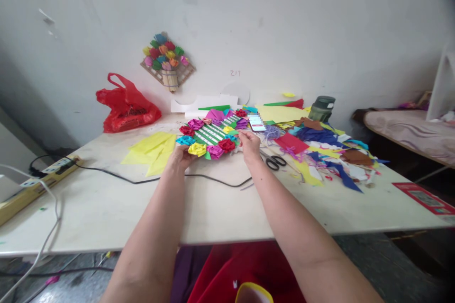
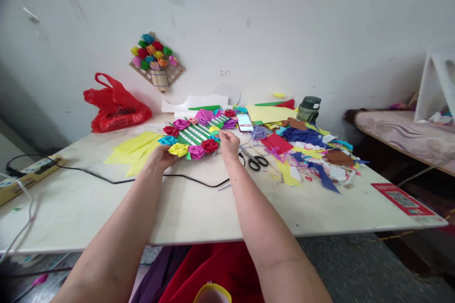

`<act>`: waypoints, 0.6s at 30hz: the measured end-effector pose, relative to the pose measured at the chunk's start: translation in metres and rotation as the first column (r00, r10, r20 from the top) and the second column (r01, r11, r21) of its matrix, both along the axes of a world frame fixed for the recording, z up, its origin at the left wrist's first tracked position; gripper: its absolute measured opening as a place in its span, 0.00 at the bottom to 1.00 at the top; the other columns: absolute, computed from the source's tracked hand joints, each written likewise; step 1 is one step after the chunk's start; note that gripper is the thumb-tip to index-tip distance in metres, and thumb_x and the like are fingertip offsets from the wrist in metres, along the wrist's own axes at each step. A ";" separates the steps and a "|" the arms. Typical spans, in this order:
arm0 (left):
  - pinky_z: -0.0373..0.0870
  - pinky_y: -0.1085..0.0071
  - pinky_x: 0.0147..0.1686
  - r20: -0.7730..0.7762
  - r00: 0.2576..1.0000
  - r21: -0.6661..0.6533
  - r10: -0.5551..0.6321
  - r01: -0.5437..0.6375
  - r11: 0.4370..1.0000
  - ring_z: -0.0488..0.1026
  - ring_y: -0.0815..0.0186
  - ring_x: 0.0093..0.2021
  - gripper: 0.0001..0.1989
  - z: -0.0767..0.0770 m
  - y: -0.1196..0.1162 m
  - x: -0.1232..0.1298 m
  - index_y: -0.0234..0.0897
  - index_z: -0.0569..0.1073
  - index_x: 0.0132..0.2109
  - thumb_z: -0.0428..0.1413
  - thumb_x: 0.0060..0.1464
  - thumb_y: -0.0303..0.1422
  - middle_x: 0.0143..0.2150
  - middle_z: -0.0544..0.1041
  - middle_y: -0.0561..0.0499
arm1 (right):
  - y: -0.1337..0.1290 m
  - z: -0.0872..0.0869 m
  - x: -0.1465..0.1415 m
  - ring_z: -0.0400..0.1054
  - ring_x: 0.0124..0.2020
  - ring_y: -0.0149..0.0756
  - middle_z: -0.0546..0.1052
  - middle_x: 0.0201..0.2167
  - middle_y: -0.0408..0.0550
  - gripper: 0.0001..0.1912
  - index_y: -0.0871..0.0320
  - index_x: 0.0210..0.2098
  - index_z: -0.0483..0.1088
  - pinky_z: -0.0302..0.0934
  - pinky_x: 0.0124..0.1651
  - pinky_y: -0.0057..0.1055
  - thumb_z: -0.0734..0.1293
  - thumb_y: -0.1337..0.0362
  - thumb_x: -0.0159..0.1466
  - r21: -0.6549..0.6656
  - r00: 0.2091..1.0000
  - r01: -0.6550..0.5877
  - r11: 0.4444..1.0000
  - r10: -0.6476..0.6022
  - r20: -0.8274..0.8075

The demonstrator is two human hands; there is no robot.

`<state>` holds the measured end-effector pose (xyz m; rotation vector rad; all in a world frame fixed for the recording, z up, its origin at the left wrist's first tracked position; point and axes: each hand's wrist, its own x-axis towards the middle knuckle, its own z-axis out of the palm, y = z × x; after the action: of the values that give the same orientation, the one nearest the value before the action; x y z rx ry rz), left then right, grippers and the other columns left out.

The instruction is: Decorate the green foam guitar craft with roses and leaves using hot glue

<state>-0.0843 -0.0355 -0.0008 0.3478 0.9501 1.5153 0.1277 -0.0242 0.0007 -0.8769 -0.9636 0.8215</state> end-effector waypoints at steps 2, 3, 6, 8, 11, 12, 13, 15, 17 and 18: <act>0.74 0.59 0.33 0.025 0.999 0.029 0.041 -0.042 0.999 0.74 0.59 0.34 0.14 0.001 0.000 0.000 0.32 0.67 0.35 0.47 0.39 0.17 0.31 0.74 0.45 | -0.002 0.001 -0.001 0.53 0.15 0.24 0.73 0.19 0.42 0.13 0.63 0.29 0.73 0.49 0.20 0.24 0.64 0.62 0.47 -0.002 1.000 -0.018 1.000 0.018 -0.026; 0.74 0.61 0.33 0.040 0.997 0.040 0.070 -0.072 0.997 0.74 0.60 0.34 0.13 0.001 0.000 -0.001 0.33 0.67 0.34 0.47 0.39 0.17 0.30 0.74 0.46 | -0.003 0.002 -0.002 0.52 0.15 0.23 0.73 0.19 0.41 0.13 0.62 0.29 0.73 0.49 0.20 0.24 0.64 0.62 0.47 -0.002 0.999 -0.025 1.000 0.025 -0.035; 0.73 0.68 0.32 0.060 0.987 0.037 0.148 -0.150 0.988 0.74 0.64 0.32 0.12 0.002 0.001 -0.002 0.33 0.66 0.31 0.47 0.39 0.16 0.29 0.73 0.48 | -0.007 0.006 -0.004 0.52 0.15 0.23 0.72 0.18 0.41 0.12 0.62 0.29 0.72 0.48 0.19 0.24 0.64 0.62 0.47 0.010 0.997 -0.050 0.999 0.051 -0.059; 0.73 0.69 0.32 0.045 0.984 0.025 0.173 -0.174 0.984 0.73 0.65 0.32 0.11 0.002 0.001 -0.002 0.33 0.66 0.30 0.46 0.40 0.15 0.28 0.72 0.47 | -0.008 0.006 -0.006 0.52 0.14 0.23 0.72 0.17 0.40 0.11 0.62 0.29 0.72 0.48 0.19 0.24 0.64 0.63 0.47 0.019 0.993 -0.078 0.997 0.079 -0.084; 0.72 0.67 0.34 -0.001 0.980 0.050 0.199 -0.199 0.979 0.73 0.64 0.33 0.11 0.001 0.002 -0.001 0.33 0.65 0.30 0.46 0.41 0.15 0.27 0.71 0.48 | -0.007 0.004 -0.008 0.52 0.14 0.23 0.72 0.18 0.41 0.11 0.62 0.29 0.71 0.47 0.18 0.24 0.65 0.63 0.46 0.022 0.987 -0.110 0.994 0.112 -0.120; 0.72 0.66 0.35 -0.036 0.977 0.054 0.210 -0.208 0.977 0.73 0.64 0.34 0.11 0.000 0.003 0.000 0.34 0.64 0.29 0.46 0.40 0.15 0.27 0.71 0.48 | -0.006 0.002 -0.008 0.51 0.13 0.22 0.73 0.18 0.41 0.12 0.62 0.29 0.71 0.47 0.17 0.24 0.65 0.62 0.46 0.017 0.986 -0.114 0.993 0.115 -0.125; 0.72 0.65 0.35 -0.083 0.971 0.048 0.222 -0.219 0.975 0.73 0.63 0.34 0.12 -0.001 0.005 0.000 0.35 0.64 0.29 0.45 0.40 0.15 0.27 0.70 0.49 | -0.005 0.000 -0.009 0.51 0.13 0.22 0.73 0.18 0.41 0.12 0.62 0.29 0.71 0.47 0.17 0.24 0.65 0.62 0.46 0.009 0.985 -0.115 0.993 0.115 -0.126; 0.72 0.64 0.35 -0.191 0.949 0.017 0.250 -0.251 0.968 0.73 0.64 0.32 0.13 -0.003 0.008 0.000 0.36 0.62 0.28 0.45 0.37 0.14 0.27 0.69 0.50 | -0.004 -0.003 -0.010 0.51 0.13 0.22 0.73 0.19 0.41 0.12 0.62 0.29 0.71 0.48 0.17 0.24 0.65 0.62 0.46 -0.009 0.987 -0.110 0.994 0.108 -0.123; 0.71 0.64 0.34 -0.282 0.919 -0.001 0.276 -0.288 0.958 0.72 0.65 0.30 0.14 -0.006 0.011 -0.002 0.36 0.61 0.28 0.45 0.35 0.13 0.26 0.66 0.52 | -0.003 -0.004 -0.010 0.51 0.13 0.22 0.73 0.19 0.42 0.12 0.62 0.30 0.71 0.48 0.17 0.24 0.65 0.63 0.47 -0.025 0.989 -0.098 0.995 0.094 -0.113; 0.71 0.63 0.34 -0.316 0.902 0.009 0.296 -0.309 0.951 0.71 0.65 0.30 0.14 -0.007 0.012 -0.003 0.37 0.61 0.28 0.45 0.35 0.14 0.25 0.65 0.53 | -0.003 -0.005 -0.010 0.51 0.13 0.22 0.74 0.19 0.42 0.12 0.62 0.30 0.71 0.49 0.17 0.24 0.64 0.63 0.47 -0.032 0.990 -0.092 0.995 0.088 -0.107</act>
<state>-0.0876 -0.0231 -0.0077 0.4349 1.3349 1.7517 0.1177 -0.0272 -0.0042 -0.8180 -0.9022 0.9559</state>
